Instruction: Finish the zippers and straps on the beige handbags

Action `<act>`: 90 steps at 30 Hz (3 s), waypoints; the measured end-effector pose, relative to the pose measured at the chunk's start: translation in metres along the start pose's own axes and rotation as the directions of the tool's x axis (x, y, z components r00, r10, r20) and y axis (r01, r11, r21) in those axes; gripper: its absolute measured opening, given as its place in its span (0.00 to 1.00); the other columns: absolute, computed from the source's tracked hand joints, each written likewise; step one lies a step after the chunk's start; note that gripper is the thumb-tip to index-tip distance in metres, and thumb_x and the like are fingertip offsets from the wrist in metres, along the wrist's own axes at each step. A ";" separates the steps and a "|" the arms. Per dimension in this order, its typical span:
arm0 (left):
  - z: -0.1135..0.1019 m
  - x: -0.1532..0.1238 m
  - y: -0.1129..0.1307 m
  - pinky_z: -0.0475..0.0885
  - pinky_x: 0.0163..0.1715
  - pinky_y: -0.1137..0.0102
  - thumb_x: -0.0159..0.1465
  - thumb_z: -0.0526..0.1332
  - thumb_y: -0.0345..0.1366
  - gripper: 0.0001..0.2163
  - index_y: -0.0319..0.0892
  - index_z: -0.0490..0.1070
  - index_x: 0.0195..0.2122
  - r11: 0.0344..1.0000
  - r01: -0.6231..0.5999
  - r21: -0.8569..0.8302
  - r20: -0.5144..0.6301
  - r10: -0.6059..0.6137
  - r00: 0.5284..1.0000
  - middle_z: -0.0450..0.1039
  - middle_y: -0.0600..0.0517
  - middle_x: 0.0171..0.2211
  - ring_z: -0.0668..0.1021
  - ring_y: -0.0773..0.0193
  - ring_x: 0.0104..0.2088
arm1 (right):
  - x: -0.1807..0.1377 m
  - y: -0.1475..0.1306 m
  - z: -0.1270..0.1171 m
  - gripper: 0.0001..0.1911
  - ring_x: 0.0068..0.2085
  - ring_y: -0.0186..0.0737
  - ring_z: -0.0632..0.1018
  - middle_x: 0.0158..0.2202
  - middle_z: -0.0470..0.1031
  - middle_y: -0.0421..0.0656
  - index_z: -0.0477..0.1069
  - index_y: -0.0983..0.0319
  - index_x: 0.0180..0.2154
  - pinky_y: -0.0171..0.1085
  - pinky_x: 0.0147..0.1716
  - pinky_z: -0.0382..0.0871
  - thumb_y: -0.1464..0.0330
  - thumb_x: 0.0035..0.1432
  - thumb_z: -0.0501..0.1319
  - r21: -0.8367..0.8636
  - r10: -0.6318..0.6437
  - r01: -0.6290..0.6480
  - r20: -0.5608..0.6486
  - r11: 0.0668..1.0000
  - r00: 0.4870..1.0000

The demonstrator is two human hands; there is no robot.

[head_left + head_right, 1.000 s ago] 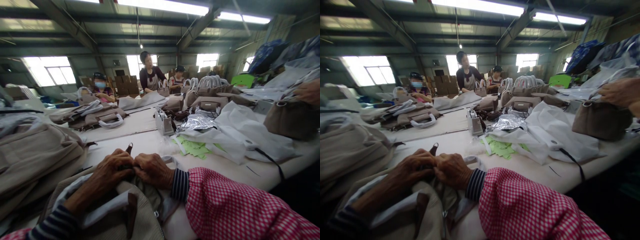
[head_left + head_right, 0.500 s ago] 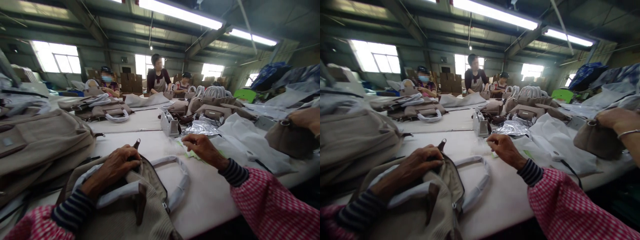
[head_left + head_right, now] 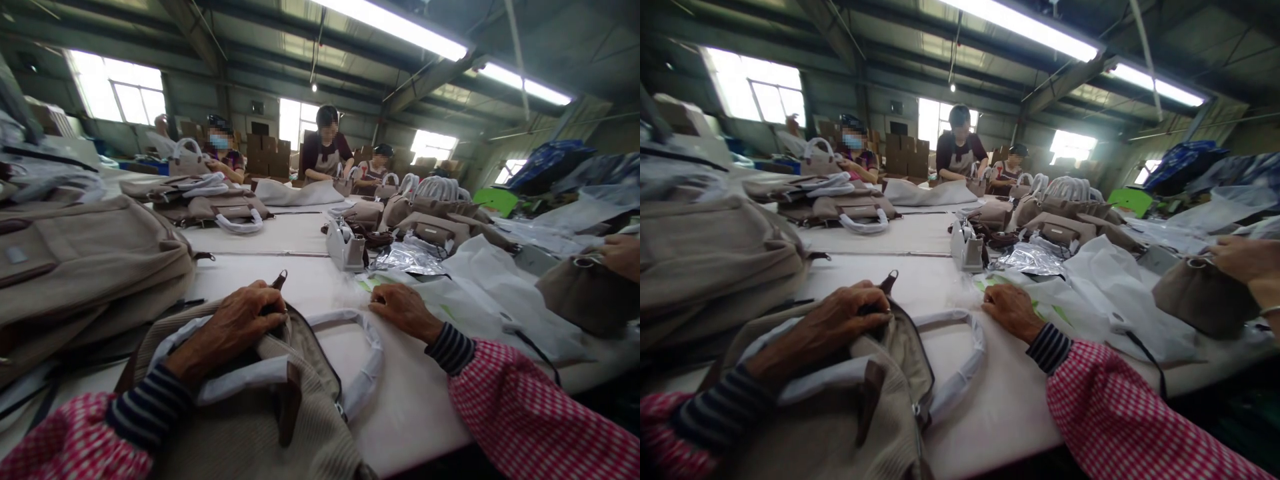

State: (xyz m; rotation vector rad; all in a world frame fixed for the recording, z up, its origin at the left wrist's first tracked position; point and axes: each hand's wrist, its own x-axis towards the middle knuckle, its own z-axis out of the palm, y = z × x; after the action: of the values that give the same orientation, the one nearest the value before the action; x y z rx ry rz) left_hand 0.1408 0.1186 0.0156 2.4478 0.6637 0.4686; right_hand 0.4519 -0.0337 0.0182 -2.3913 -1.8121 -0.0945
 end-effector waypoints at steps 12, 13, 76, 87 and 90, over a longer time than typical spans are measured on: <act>0.000 0.002 0.000 0.66 0.45 0.63 0.64 0.59 0.44 0.11 0.44 0.78 0.36 0.999 0.027 0.018 -0.005 -0.027 1.000 0.74 0.51 0.39 0.76 0.56 0.41 | -0.033 0.010 -0.016 0.07 0.29 0.37 0.70 0.26 0.72 0.39 0.70 0.62 0.25 0.36 0.30 0.57 0.68 0.55 0.62 0.322 0.053 -0.068 0.055 0.944 0.997; -0.001 0.001 0.001 0.66 0.45 0.63 0.64 0.59 0.44 0.12 0.44 0.78 0.36 0.999 0.027 0.018 -0.003 -0.027 1.000 0.74 0.50 0.39 0.76 0.56 0.41 | -0.043 0.011 -0.018 0.07 0.28 0.36 0.69 0.25 0.71 0.38 0.69 0.61 0.25 0.36 0.28 0.57 0.68 0.54 0.61 0.379 0.050 -0.089 0.113 0.921 0.992; 0.006 -0.009 -0.001 0.66 0.41 0.65 0.69 0.54 0.43 0.10 0.45 0.68 0.33 0.996 0.091 0.000 -0.008 -0.091 0.996 0.73 0.52 0.37 0.74 0.59 0.38 | 0.210 0.113 0.004 0.15 0.50 0.46 0.78 0.50 0.77 0.49 0.75 0.64 0.48 0.48 0.50 0.73 0.59 0.69 0.62 -0.258 0.156 -0.180 -0.109 0.949 0.982; 0.000 -0.011 0.010 0.66 0.44 0.63 0.67 0.55 0.38 0.09 0.43 0.68 0.32 1.000 0.003 -0.008 -0.094 -0.003 0.996 0.73 0.51 0.36 0.75 0.58 0.41 | 0.166 0.101 -0.055 0.09 0.41 0.48 0.79 0.38 0.81 0.52 0.77 0.66 0.38 0.38 0.36 0.65 0.67 0.58 0.64 -0.245 0.107 -0.153 -0.191 0.957 0.976; -0.001 -0.012 0.011 0.66 0.45 0.63 0.67 0.55 0.38 0.08 0.43 0.69 0.33 1.000 -0.004 0.024 -0.098 0.006 0.995 0.73 0.49 0.37 0.75 0.56 0.42 | 0.127 0.081 -0.082 0.10 0.39 0.44 0.78 0.38 0.80 0.48 0.76 0.65 0.41 0.36 0.36 0.64 0.67 0.58 0.64 -0.221 0.019 -0.063 -0.198 0.973 0.980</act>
State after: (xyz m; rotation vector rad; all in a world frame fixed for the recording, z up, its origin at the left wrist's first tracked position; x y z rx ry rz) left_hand 0.1342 0.1046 0.0206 2.4616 0.7075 0.5895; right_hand 0.5671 0.0535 0.1100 -2.4626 -1.7440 -0.5386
